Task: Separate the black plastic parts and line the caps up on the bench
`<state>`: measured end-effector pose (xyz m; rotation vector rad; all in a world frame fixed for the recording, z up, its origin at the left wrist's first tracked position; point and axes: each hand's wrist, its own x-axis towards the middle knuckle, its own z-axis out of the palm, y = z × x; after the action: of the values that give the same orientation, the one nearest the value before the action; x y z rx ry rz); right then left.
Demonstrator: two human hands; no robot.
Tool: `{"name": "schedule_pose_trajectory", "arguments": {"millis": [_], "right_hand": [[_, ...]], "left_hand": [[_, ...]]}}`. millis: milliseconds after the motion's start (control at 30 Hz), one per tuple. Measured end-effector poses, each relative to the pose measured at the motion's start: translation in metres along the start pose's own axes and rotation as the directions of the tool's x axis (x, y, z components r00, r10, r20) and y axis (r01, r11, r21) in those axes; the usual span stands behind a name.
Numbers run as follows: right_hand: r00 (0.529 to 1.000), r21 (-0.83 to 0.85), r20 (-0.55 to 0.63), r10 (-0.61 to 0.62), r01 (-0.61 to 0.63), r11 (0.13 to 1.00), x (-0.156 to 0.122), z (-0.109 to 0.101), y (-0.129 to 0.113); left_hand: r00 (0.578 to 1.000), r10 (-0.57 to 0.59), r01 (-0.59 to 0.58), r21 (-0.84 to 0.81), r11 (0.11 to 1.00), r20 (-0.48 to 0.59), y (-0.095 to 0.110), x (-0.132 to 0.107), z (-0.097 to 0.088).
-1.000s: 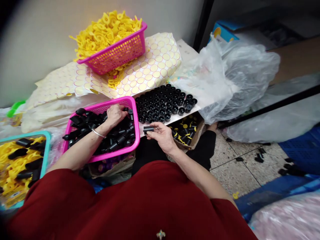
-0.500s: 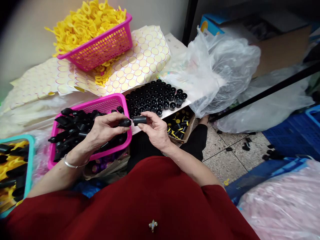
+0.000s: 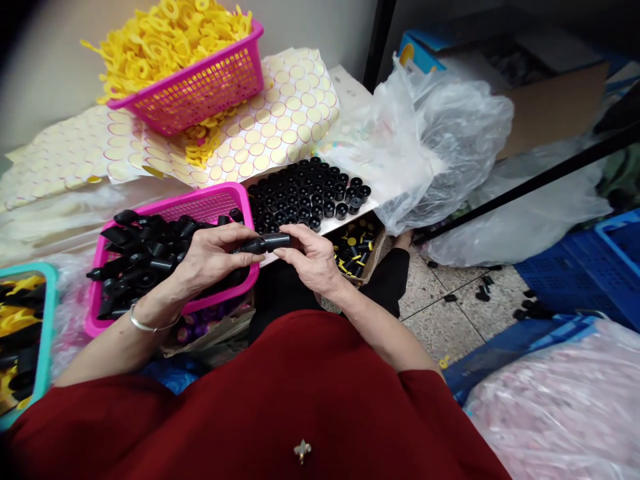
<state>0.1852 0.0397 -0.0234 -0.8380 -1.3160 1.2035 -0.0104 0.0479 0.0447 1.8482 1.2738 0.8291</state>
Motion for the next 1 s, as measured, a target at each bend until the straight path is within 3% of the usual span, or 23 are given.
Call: {"name": "schedule_pose_trajectory", "arguments": {"millis": [100, 200, 367, 467, 533, 600, 700, 767, 867, 1000], "right_hand": [[0.999, -0.032, 0.051, -0.012, 0.014, 0.999, -0.001, -0.001, 0.001], [0.997, 0.057, 0.053, 0.054, -0.057, 0.997, -0.003, 0.003, 0.003], [0.973, 0.337, 0.009, 0.233, -0.222, 0.915, -0.006, 0.011, 0.013], [0.973, 0.305, 0.015, 0.232, -0.225, 0.925, -0.006, 0.008, 0.016], [0.988, 0.154, 0.036, 0.149, -0.153, 0.976, -0.006, 0.002, 0.013], [0.995, -0.069, 0.096, 0.022, -0.016, 0.998, -0.006, -0.005, 0.009], [0.964, -0.328, 0.231, -0.129, 0.202, 0.923, -0.006, -0.013, 0.004], [0.948, -0.393, 0.255, -0.19, 0.281, 0.876, -0.008, -0.016, 0.007], [0.964, -0.485, 0.057, -0.258, 0.253, 0.837, -0.01, -0.024, 0.027], [0.915, -0.549, -0.33, -0.23, 0.012, 0.835, -0.009, -0.044, 0.067]], "left_hand": [[1.0, 0.003, -0.003, 0.039, 0.999, 0.012, 0.002, 0.0, -0.001], [0.998, 0.041, -0.045, 0.07, 0.997, 0.047, 0.002, 0.002, -0.001], [0.969, 0.245, -0.248, 0.111, 0.962, 0.038, -0.013, 0.007, 0.009], [0.952, 0.307, -0.304, 0.132, 0.943, -0.002, -0.025, 0.005, 0.019], [0.971, 0.239, -0.238, 0.083, 0.968, -0.001, -0.03, 0.003, 0.024], [0.995, 0.093, -0.091, -0.042, 0.995, 0.026, -0.031, 0.002, 0.03], [0.985, -0.157, 0.171, -0.262, 0.95, 0.074, -0.026, 0.004, 0.039], [0.964, -0.251, 0.267, -0.336, 0.903, 0.089, -0.02, 0.006, 0.044], [0.97, -0.237, 0.241, -0.272, 0.932, 0.049, -0.012, 0.009, 0.042], [0.981, -0.149, 0.135, -0.116, 0.984, -0.126, -0.01, 0.007, 0.016]]}}
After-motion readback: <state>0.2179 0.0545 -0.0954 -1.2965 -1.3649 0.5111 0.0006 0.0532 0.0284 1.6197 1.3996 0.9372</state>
